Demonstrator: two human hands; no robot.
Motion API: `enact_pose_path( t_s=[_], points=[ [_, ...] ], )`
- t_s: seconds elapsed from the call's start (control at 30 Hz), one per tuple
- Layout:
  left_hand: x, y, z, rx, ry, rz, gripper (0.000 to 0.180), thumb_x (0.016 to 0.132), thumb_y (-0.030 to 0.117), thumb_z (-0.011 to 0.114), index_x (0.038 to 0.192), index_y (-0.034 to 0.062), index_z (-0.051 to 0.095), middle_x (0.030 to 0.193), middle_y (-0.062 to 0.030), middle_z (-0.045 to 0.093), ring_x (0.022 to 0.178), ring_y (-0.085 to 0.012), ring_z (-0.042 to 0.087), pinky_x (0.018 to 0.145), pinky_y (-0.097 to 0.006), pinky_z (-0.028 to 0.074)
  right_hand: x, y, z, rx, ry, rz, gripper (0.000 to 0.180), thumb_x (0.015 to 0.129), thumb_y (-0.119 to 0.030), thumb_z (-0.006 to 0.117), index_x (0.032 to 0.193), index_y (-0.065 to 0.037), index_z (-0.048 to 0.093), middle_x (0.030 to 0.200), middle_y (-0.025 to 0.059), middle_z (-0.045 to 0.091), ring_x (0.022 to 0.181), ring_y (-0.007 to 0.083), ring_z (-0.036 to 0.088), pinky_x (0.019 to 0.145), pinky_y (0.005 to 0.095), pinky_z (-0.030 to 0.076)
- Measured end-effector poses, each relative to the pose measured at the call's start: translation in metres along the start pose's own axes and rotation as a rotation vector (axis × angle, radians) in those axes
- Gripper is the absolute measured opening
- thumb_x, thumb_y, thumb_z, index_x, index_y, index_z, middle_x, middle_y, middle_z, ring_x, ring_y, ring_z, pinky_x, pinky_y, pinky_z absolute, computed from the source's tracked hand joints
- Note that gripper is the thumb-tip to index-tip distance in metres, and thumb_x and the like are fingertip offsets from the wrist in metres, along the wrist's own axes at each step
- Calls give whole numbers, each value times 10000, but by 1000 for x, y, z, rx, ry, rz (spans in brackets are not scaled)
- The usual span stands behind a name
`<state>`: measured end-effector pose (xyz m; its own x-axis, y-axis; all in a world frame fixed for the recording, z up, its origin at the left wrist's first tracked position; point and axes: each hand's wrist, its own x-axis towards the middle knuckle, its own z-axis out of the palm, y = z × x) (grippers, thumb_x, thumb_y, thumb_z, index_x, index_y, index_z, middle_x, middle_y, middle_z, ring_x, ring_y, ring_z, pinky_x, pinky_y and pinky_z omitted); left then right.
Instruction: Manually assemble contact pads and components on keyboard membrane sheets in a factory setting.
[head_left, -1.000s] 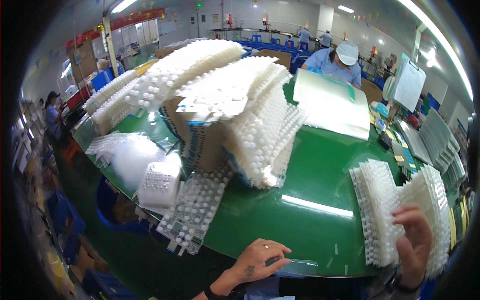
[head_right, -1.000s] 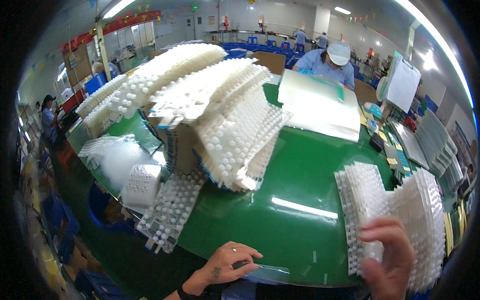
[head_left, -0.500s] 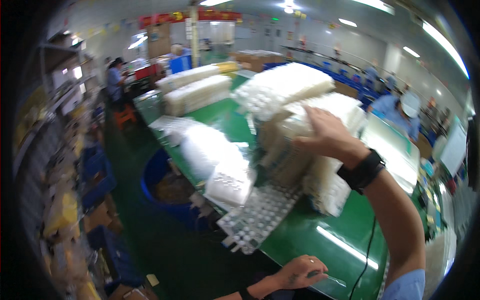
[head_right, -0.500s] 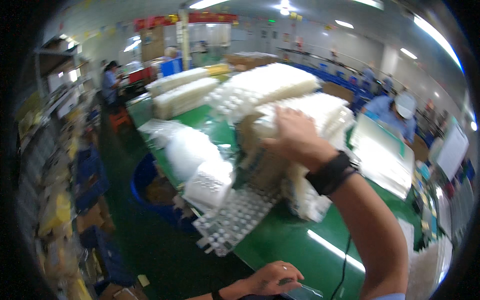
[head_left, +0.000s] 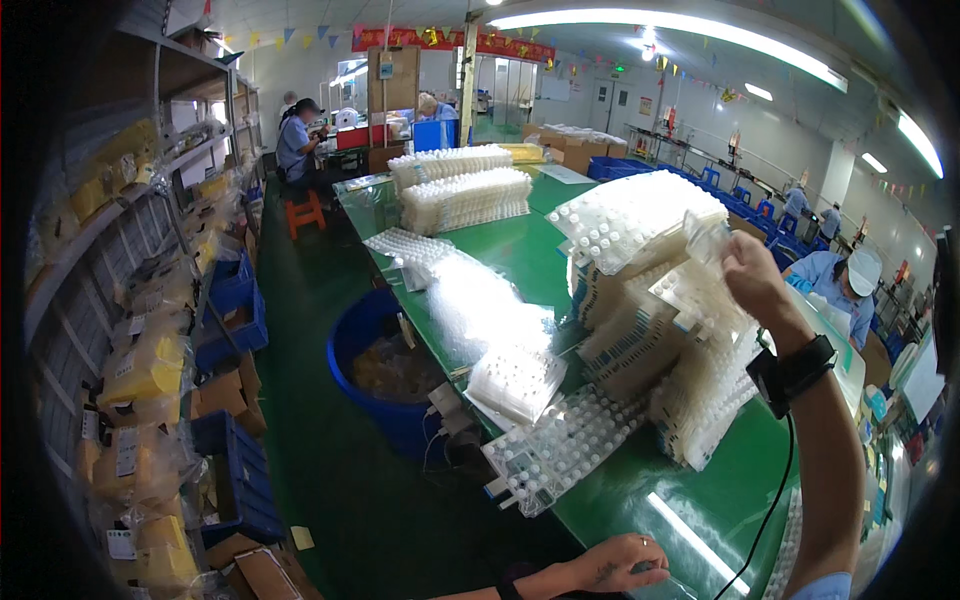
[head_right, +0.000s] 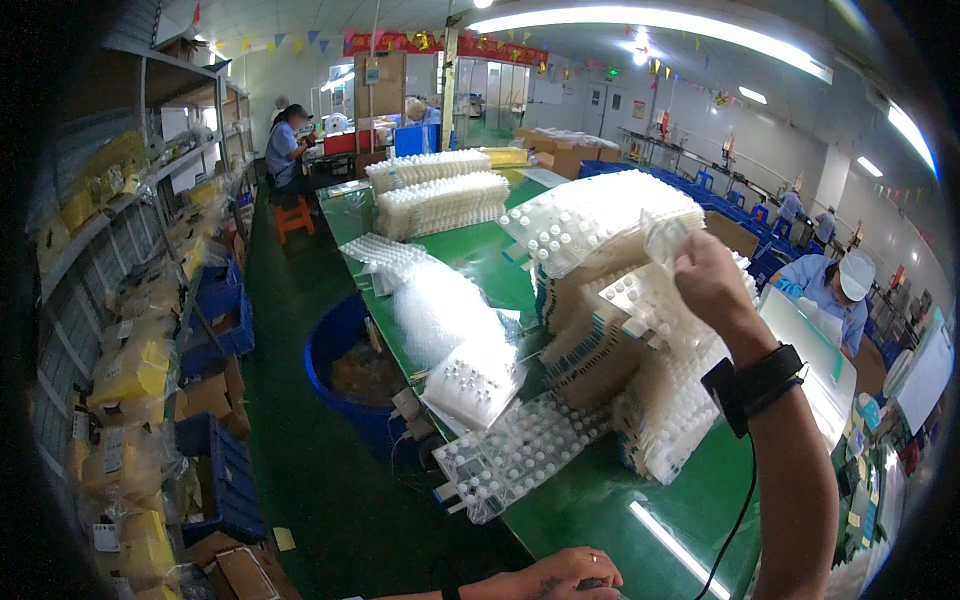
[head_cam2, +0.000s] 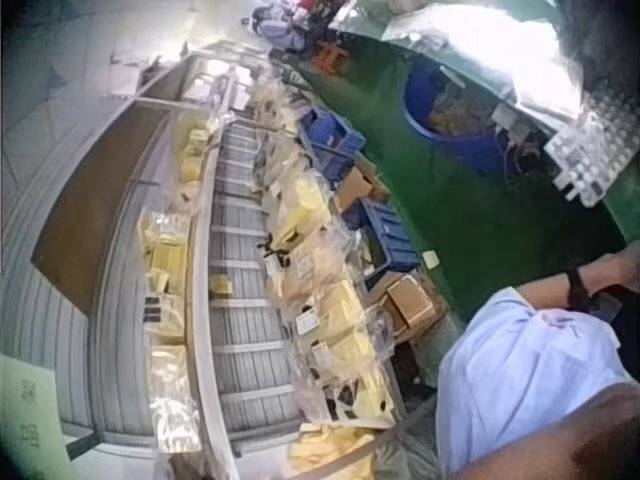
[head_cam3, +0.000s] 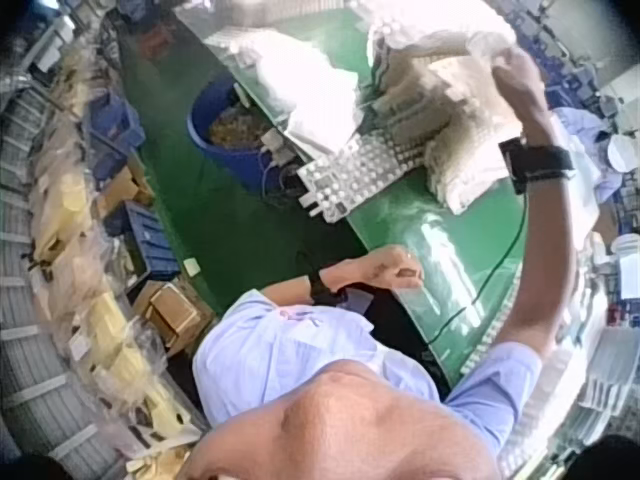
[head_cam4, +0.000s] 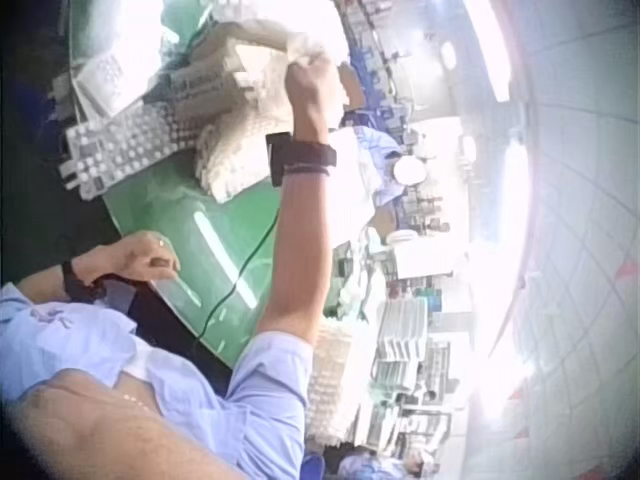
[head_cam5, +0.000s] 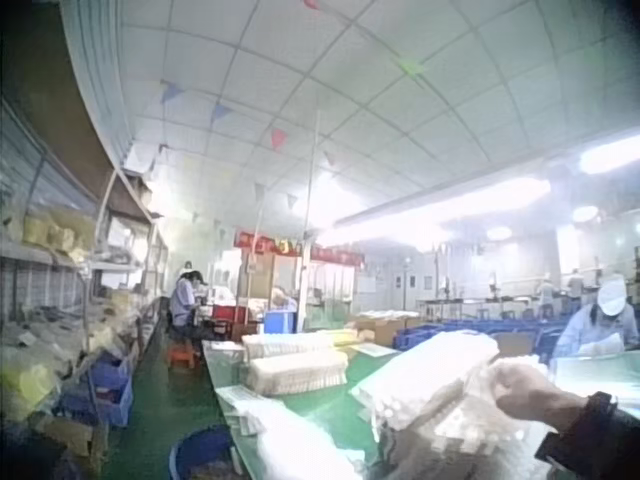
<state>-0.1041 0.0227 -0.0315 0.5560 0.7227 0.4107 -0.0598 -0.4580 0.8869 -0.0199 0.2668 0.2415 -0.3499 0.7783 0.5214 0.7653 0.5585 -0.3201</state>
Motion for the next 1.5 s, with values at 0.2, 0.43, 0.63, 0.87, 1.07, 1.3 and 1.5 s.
enact_pose_path(
  t_s=[0.2,0.43,0.63,0.87,1.07,1.3,1.5],
  points=[
    [0,-6,1,17,8,56,266,906,287,625,909,22,637,841,-103,644,844,-260,603,778,-357,462,-8,64,-64,795,63,230,293,1003,-244,458,1118,-27,617,968,4,624,875,103,573,800,264,465],
    [-1,-1,-1,126,-54,7,291,919,308,617,950,21,650,885,-91,656,884,-236,608,829,-360,458,-33,76,-57,1246,222,359,277,996,-253,486,1094,-25,609,992,30,641,860,125,612,787,284,497],
    [2,-4,2,159,-47,9,280,910,310,631,931,31,646,871,-80,656,884,-244,614,826,-355,458,-28,101,-93,438,442,-3,248,915,-182,625,1083,-2,596,898,4,622,850,96,562,792,270,459],
    [3,4,5,275,-23,-1,246,891,296,659,917,52,646,876,-64,661,865,-249,618,819,-362,460,-75,86,-98,416,257,-22,288,855,-138,651,1117,-21,628,947,7,638,859,97,573,797,245,451],
    [-1,9,9,221,44,36,222,881,269,659,857,49,635,825,-76,645,836,-266,608,787,-377,456,-117,93,-131,350,876,115,316,911,-185,604,1175,-16,646,1110,87,664,991,195,607,927,321,450],
    [-5,11,3,212,-43,-77,215,879,261,670,818,60,626,964,-58,688,932,-248,623,848,-365,458,-274,-14,-73,-136,272,-89,236,773,8,611,984,-63,689,1002,138,651,962,294,624,862,375,481],
    [-11,36,-21,145,-107,-10,176,830,175,702,770,25,633,988,-126,708,889,-268,671,799,-367,495,-367,-12,-17,-1,-383,149,341,766,-113,667,1104,-75,646,1152,181,599,1089,351,559,923,447,444]
  ],
)
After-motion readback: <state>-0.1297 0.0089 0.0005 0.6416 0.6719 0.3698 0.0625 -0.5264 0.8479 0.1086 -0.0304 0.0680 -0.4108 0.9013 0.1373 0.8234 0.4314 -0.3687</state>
